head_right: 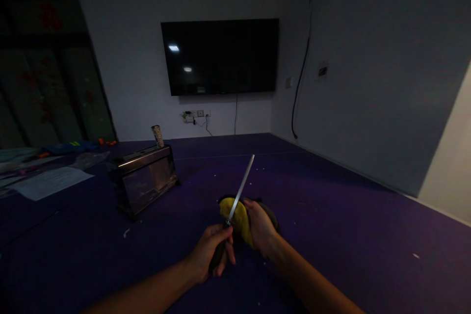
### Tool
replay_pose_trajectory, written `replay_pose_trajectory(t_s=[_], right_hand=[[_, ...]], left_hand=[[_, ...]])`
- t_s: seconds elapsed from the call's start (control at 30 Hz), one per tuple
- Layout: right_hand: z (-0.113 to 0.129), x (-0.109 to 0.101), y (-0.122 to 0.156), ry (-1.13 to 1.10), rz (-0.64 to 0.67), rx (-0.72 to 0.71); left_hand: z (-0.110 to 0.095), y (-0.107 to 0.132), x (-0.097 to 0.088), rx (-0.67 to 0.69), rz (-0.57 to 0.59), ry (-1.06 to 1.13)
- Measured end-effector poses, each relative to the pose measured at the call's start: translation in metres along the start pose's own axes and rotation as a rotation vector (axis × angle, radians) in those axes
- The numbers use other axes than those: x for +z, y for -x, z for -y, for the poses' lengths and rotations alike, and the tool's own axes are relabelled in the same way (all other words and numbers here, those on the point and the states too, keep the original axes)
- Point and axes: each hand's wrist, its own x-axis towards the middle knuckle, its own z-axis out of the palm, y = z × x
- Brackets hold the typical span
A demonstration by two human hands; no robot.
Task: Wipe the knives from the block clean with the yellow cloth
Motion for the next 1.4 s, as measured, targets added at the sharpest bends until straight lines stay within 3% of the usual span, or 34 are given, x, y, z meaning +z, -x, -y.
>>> replay_pose_trajectory(t_s=[0.37,0.63,0.9,1.2,1.4], right_hand=[[0.0,-0.003,-0.002,-0.055,0.045,0.067],[-0.004,-0.004,0.0,0.146,0.163,-0.179],[0.002,-0.005,0.007,0.265,0.242,-0.182],[0.001,0.004,0.009,0.346,0.111,-0.272],[0.006,0.007,0.016,0.305,0.252,-0.193]], left_hand=[[-0.001,0.006,0.002,0.004,-0.01,-0.046],[0.0,0.006,0.0,-0.018,0.033,-0.146],[0.002,0.007,0.001,-0.067,0.101,-0.269],[0.004,0.008,0.002,-0.052,0.059,-0.289],[0.001,0.01,0.003,-0.01,0.039,-0.238]])
